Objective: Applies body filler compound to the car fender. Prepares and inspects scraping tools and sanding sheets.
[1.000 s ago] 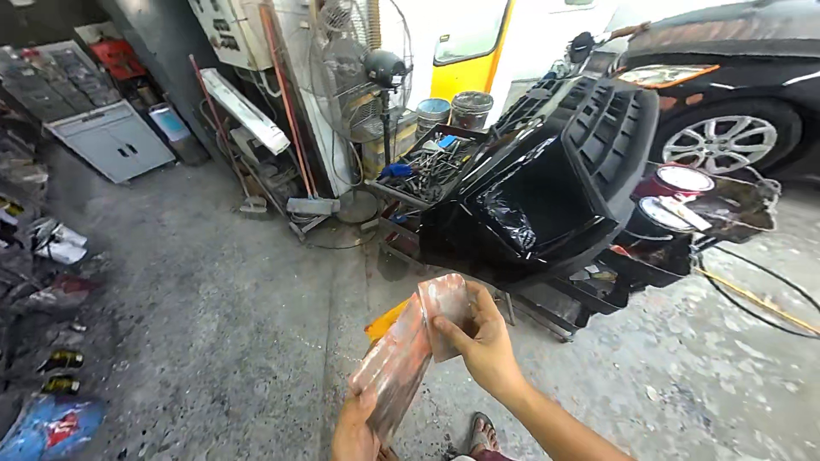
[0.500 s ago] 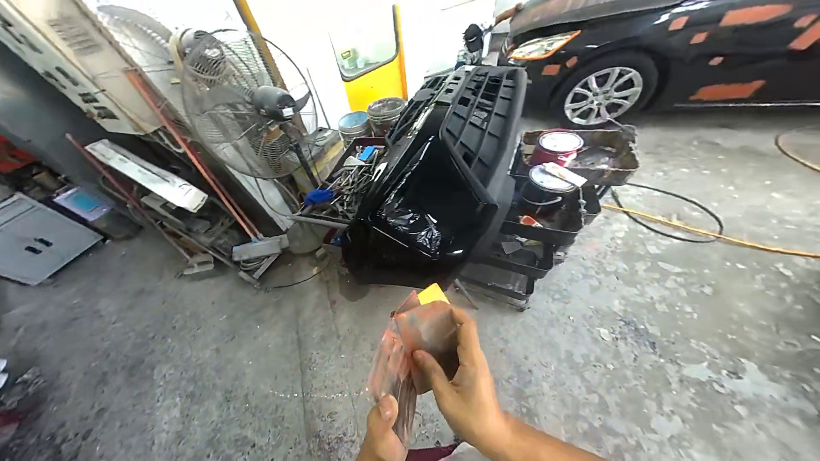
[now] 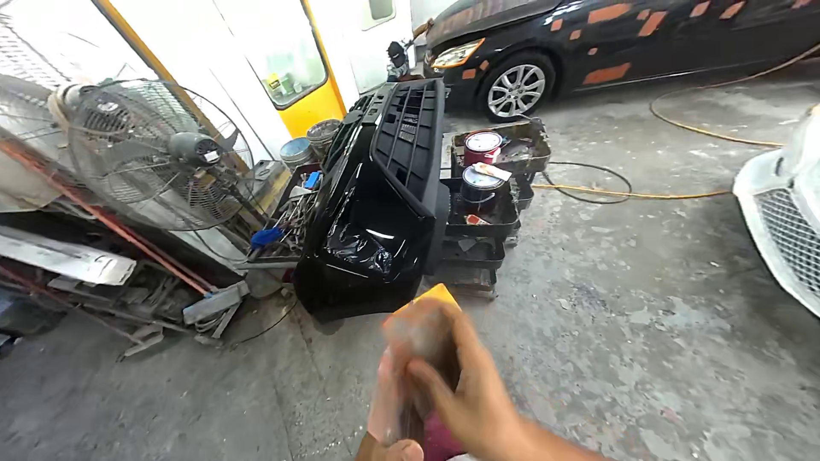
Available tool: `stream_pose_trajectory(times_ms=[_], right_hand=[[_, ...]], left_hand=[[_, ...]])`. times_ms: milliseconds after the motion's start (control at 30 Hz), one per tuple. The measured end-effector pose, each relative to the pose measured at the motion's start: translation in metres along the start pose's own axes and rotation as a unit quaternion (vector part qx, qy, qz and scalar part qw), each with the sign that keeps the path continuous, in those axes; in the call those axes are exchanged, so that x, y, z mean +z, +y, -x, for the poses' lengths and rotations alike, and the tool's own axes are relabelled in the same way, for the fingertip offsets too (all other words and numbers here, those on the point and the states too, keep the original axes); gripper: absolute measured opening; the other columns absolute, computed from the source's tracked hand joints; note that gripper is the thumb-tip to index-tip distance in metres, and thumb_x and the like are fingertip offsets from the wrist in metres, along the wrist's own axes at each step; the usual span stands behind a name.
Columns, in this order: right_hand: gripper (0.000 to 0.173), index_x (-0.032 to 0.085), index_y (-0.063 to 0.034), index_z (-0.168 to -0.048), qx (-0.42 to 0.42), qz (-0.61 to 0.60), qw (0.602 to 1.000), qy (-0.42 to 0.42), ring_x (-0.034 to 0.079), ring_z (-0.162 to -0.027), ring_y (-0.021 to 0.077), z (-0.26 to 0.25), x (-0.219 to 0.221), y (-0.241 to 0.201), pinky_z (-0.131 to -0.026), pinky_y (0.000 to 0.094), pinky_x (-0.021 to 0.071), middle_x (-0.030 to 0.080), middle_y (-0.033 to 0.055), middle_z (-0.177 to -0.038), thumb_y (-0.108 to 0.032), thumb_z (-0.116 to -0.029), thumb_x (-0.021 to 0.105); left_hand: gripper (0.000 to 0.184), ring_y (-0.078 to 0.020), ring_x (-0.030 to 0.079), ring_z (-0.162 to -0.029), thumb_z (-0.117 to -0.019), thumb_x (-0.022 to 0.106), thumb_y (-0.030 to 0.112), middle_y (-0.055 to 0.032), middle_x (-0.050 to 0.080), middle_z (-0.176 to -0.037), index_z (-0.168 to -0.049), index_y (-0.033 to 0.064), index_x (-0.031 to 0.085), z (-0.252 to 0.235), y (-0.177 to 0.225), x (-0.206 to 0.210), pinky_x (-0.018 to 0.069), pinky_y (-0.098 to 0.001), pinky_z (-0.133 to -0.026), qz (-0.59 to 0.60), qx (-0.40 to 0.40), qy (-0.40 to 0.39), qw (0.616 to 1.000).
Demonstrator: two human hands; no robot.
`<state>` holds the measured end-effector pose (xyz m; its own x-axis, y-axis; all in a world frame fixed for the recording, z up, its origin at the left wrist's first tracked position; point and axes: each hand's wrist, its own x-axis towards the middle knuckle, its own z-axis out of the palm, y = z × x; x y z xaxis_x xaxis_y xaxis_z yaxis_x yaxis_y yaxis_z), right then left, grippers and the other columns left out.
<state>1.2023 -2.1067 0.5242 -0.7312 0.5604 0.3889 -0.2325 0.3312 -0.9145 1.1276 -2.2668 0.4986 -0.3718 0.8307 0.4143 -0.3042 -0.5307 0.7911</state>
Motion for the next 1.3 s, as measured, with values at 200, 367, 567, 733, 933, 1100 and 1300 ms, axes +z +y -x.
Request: stream_pose_trajectory(times_ms=[200, 367, 567, 733, 933, 1100, 1300], right_hand=[[0.064, 0.047, -0.0109, -0.146, 0.039, 0.054, 0.991, 0.117, 0.070, -0.105, 0.0123, -0.049, -0.041, 0.024, -0.090, 0.0346, 0.0625, 0.069, 0.0038, -0.120, -0.026, -0.0911, 0.076], [0.075, 0.040, 0.0044, -0.149, -0.003, 0.068, 0.997, -0.019, 0.069, -0.112, 0.0140, -0.054, -0.028, 0.000, -0.097, 0.0369, 0.0598, 0.067, 0.0141, -0.127, -0.027, -0.0916, 0.078], [0.069, 0.044, -0.0049, -0.148, 0.054, 0.153, 0.977, 0.137, 0.069, -0.107, 0.0116, -0.098, -0.040, 0.034, -0.091, 0.0354, 0.0617, 0.069, 0.0072, -0.122, -0.031, -0.0918, 0.075], [0.063, 0.049, -0.0094, -0.146, 0.035, 0.156, 0.980, 0.117, 0.069, -0.108, 0.0111, -0.109, -0.063, 0.041, -0.093, 0.0366, 0.0614, 0.069, 0.0048, -0.123, -0.029, -0.0922, 0.076], [0.072, 0.042, 0.0013, -0.147, 0.049, 0.140, 0.986, 0.078, 0.070, -0.109, 0.0136, -0.114, -0.088, 0.049, -0.093, 0.0371, 0.0613, 0.068, 0.0126, -0.124, -0.029, -0.0921, 0.077], [0.067, 0.046, -0.0039, -0.145, 0.046, 0.186, 0.971, 0.143, 0.070, -0.107, 0.0129, -0.142, -0.162, 0.093, -0.091, 0.0369, 0.0617, 0.069, 0.0084, -0.120, -0.029, -0.0907, 0.076], [0.064, 0.048, -0.0115, -0.145, 0.022, 0.186, 0.977, 0.103, 0.070, -0.106, 0.0120, -0.175, -0.265, 0.115, -0.091, 0.0390, 0.0619, 0.070, 0.0041, -0.119, -0.030, -0.0909, 0.076]], left_hand=[[0.072, 0.0023, 0.056, -0.126, -0.0866, 0.078, 0.045, 0.0157, 0.061, -0.140, -0.149, 0.0269, 0.048, -0.077, 0.006, -0.005, 0.0456, -0.0238, -0.109, 0.021, -0.043, -0.051, 0.998], [0.060, -0.0023, 0.060, -0.122, -0.0925, 0.073, 0.039, 0.0085, 0.066, -0.135, -0.146, 0.0225, 0.054, -0.104, -0.038, -0.062, 0.0483, -0.0268, -0.106, 0.073, -0.051, -0.105, 0.990], [0.067, -0.0009, 0.051, -0.134, -0.0979, 0.069, 0.032, 0.0106, 0.054, -0.149, -0.157, 0.0213, 0.039, -0.153, -0.033, -0.082, 0.0404, -0.0242, -0.115, 0.085, -0.082, -0.163, 0.980], [0.070, -0.0032, 0.052, -0.132, -0.0971, 0.069, 0.036, 0.0085, 0.054, -0.149, -0.158, 0.0216, 0.037, -0.185, -0.060, -0.094, 0.0431, -0.0262, -0.112, 0.093, -0.080, -0.212, 0.969], [0.075, -0.0081, 0.061, -0.123, -0.0843, 0.082, 0.040, 0.0035, 0.064, -0.137, -0.149, 0.0203, 0.049, -0.222, -0.107, -0.079, 0.0498, -0.0324, -0.106, 0.089, -0.121, -0.149, 0.977], [0.069, -0.0011, 0.054, -0.130, -0.0927, 0.075, 0.034, 0.0115, 0.059, -0.143, -0.153, 0.0237, 0.043, -0.260, -0.129, -0.037, 0.0441, -0.0256, -0.112, 0.063, -0.113, -0.160, 0.979], [0.084, -0.0063, 0.050, -0.137, -0.0897, 0.078, 0.031, 0.0066, 0.052, -0.152, -0.160, 0.0195, 0.032, -0.308, -0.176, 0.015, 0.0396, -0.0308, -0.117, 0.029, -0.116, -0.152, 0.981]])
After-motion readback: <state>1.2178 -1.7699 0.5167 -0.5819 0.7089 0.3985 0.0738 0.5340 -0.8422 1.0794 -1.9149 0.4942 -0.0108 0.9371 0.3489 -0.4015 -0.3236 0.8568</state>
